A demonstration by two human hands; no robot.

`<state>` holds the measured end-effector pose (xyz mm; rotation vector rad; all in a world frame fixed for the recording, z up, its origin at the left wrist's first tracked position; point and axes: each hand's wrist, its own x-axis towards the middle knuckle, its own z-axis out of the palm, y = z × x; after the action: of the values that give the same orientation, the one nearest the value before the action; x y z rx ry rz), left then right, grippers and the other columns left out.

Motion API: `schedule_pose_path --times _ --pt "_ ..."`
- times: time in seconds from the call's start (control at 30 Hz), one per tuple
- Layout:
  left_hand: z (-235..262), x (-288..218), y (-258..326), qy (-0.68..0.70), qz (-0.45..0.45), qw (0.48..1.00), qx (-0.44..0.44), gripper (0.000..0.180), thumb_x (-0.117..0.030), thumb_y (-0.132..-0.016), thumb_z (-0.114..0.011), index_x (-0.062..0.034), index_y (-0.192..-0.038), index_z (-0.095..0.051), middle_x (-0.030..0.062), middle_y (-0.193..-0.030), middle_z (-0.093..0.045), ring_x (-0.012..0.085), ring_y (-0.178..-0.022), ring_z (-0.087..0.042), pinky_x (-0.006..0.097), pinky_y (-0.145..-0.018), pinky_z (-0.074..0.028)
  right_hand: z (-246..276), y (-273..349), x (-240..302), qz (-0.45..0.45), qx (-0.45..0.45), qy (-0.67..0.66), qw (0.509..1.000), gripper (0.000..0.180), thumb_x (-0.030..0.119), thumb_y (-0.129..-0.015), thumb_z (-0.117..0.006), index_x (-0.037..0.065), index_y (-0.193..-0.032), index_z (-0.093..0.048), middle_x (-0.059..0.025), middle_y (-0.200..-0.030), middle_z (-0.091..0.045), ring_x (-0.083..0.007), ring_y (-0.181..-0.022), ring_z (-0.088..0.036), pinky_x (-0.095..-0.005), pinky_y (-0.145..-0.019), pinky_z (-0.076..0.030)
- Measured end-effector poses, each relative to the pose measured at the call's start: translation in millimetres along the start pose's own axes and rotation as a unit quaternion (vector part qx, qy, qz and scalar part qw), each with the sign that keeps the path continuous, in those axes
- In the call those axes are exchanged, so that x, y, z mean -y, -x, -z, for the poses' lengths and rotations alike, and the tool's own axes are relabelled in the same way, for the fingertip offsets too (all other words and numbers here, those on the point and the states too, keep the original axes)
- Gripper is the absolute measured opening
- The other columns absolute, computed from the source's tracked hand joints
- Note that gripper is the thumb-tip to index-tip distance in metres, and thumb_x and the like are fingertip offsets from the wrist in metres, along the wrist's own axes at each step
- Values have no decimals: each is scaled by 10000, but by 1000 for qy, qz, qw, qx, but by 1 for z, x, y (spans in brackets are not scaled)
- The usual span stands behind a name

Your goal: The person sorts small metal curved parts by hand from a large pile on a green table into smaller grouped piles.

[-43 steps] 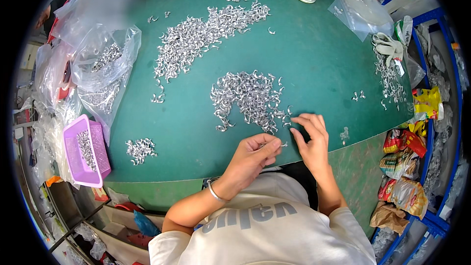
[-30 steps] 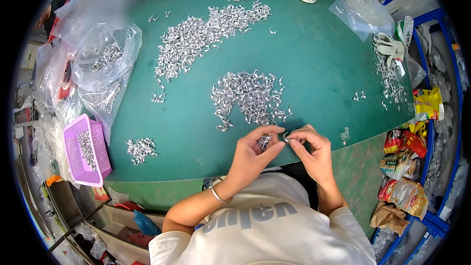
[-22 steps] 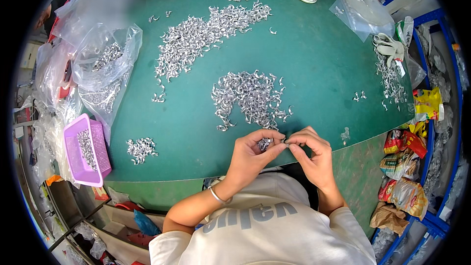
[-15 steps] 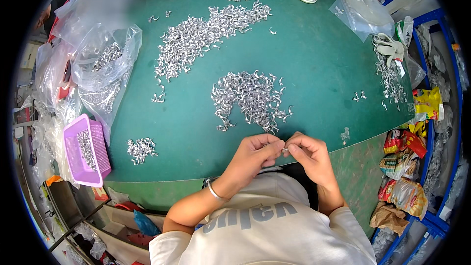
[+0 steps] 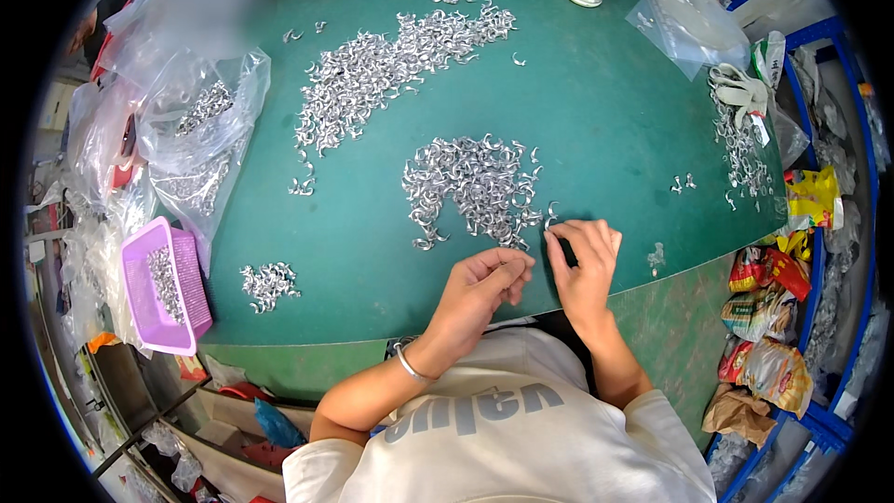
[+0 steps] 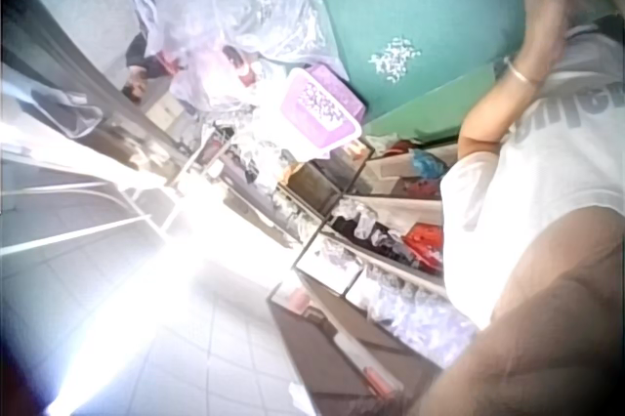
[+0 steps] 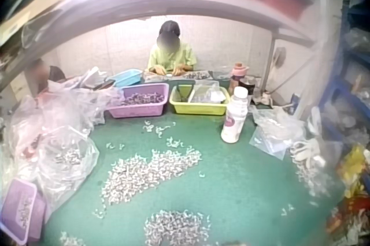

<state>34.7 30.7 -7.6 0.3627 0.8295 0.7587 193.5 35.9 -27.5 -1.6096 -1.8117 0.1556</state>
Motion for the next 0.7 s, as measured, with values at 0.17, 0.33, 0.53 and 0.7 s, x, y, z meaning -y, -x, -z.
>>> schedule_pose_path --times 0.17,0.33,0.53,0.7 --pt "-5 -1 -2 -81 -60 994 -39 172 -77 -841 -606 16 -985 -596 7 -814 -563 51 -703 -462 197 -619 -383 29 -4 13 -79 87 -246 962 143 -65 -677 -668 -15 -806 -629 -108 -786 -627 -223 -716 -568 -295 -658 -449" --pt "-6 -5 0 -182 -126 975 -8 124 -32 -825 -613 7 -942 -612 11 -851 -584 49 -787 -500 198 -673 -407 37 -6 19 -100 122 -311 937 139 -58 -690 -668 -4 -815 -637 -86 -794 -632 -194 -721 -555 -274 -662 -435" --pt "-7 -8 5 -157 -87 984 3 71 -38 -837 -585 -1 -897 -592 1 -799 -557 51 -734 -472 202 -633 -388 39 -4 19 -171 138 -406 887 141 -66 -715 -654 -9 -843 -639 -50 -791 -621 -123 -709 -511 -244 -621 -400" --pt "-2 -7 -2 147 133 978 60 77 -92 -851 -513 -25 -873 -543 12 -761 -498 70 -634 -387 212 -541 -322 34 4 12 -268 177 -492 809 151 -56 -736 -646 -14 -881 -630 -48 -798 -608 -107 -709 -491 -240 -627 -394"
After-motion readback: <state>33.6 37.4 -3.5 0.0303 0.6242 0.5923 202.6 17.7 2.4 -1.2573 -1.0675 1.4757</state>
